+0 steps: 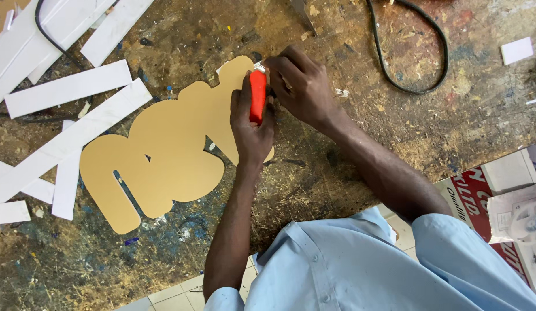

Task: The person applies glue to a white plastic letter-shaped object and presses it into place. They then handle a cardboard letter-shaped template, using a utility knife to trim its edges. The person works at a cluttered workbench with various tools and materials visible.

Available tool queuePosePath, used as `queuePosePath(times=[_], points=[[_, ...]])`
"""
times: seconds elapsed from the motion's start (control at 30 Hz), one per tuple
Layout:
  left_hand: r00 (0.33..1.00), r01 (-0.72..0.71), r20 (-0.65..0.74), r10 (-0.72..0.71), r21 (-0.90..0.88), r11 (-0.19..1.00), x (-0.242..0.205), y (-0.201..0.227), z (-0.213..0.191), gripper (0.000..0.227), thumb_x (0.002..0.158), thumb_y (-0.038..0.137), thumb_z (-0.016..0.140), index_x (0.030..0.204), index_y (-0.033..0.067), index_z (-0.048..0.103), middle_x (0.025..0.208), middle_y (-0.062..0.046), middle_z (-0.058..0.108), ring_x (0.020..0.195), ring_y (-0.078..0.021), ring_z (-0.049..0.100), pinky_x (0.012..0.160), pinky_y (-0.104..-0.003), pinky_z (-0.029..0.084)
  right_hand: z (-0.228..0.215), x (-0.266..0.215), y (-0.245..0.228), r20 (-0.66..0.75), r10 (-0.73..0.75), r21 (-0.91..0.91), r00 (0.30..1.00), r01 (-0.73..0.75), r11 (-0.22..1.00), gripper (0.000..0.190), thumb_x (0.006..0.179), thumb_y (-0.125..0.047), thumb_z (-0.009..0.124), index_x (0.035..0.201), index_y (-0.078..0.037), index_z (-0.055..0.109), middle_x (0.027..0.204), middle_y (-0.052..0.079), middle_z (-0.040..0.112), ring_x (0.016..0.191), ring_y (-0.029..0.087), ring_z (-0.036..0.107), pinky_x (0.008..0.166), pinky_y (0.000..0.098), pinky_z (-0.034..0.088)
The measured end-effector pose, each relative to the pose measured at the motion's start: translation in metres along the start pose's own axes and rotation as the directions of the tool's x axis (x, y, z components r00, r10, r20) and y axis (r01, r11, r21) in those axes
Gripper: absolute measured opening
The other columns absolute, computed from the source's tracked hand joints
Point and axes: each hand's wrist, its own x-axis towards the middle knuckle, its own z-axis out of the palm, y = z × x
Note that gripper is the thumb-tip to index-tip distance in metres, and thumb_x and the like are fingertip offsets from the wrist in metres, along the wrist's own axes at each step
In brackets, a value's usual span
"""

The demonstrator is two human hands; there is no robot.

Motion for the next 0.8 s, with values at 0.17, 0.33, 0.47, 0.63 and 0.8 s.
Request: queuePosePath(times=[0.17, 0.33, 0.47, 0.63, 0.8], points=[[1.0, -0.011, 0.013, 0.01, 0.033, 0.999, 0.001, -0.007, 0.001, 0.066, 0.112, 0.004, 0.069, 0.174, 0.0137, 0.047, 0.121, -0.011, 0.055, 0.094, -0.025, 0.056, 0.081, -0.035, 0.055, 0.005, 0.003, 0.007, -0.039, -0.028, -0.08, 0.999, 0.024, 0.997, 0.012, 0.112, 0.008, 0.068, 0.117, -0.002, 0.073, 0.101, 0.01, 0.062, 0.071, 0.02, 0.053, 0.054, 0.0352, 0.044], [0.999, -0.047, -0.017, 0.048, 0.047, 0.998, 0.002, -0.012, 0.002, 0.063, 0.115, 0.013, 0.073, 0.173, 0.0144, 0.048, 0.116, -0.009, 0.053, 0.098, -0.0259, 0.055, 0.087, -0.037, 0.051, -0.007, 0.013, -0.005, -0.068, 0.009, 0.015, 0.998, -0.008, 1.0, 0.014, 0.115, 0.01, 0.063, 0.12, 0.002, 0.074, 0.103, 0.014, 0.064, 0.078, 0.028, 0.063, 0.067, 0.0415, 0.05], [0.997, -0.077, -0.021, 0.077, 0.01, 0.997, 0.0, -0.011, -0.001, 0.064, 0.114, 0.007, 0.072, 0.173, 0.0123, 0.047, 0.126, -0.014, 0.06, 0.107, -0.0302, 0.061, 0.093, -0.039, 0.056, -0.003, 0.004, -0.001, -0.089, -0.049, -0.007, 0.995, 0.049, 0.999, 0.019, 0.112, 0.014, 0.068, 0.128, 0.006, 0.072, 0.101, 0.015, 0.065, 0.076, 0.025, 0.059, 0.06, 0.0388, 0.046], [0.994, -0.11, -0.001, 0.11, 0.072, 0.991, 0.002, -0.013, -0.001, 0.065, 0.116, 0.01, 0.071, 0.174, 0.0125, 0.043, 0.135, -0.017, 0.062, 0.114, -0.0361, 0.063, 0.097, -0.044, 0.055, -0.012, 0.012, -0.012, -0.093, 0.006, 0.117, 0.996, 0.005, 0.993, 0.021, 0.113, 0.015, 0.059, 0.127, 0.006, 0.072, 0.103, 0.018, 0.061, 0.08, 0.031, 0.057, 0.069, 0.0446, 0.043], [1.0, -0.031, 0.007, 0.031, 0.063, 0.998, 0.0, -0.008, 0.0, 0.068, 0.111, 0.003, 0.071, 0.174, 0.0125, 0.046, 0.119, -0.012, 0.056, 0.092, -0.0276, 0.053, 0.077, -0.038, 0.048, -0.013, 0.016, -0.016, 0.026, 0.109, 0.216, 0.994, -0.112, 0.97, 0.016, 0.124, -0.009, 0.057, 0.127, 0.005, 0.066, 0.108, 0.018, 0.065, 0.085, 0.031, 0.062, 0.072, 0.0435, 0.048]])
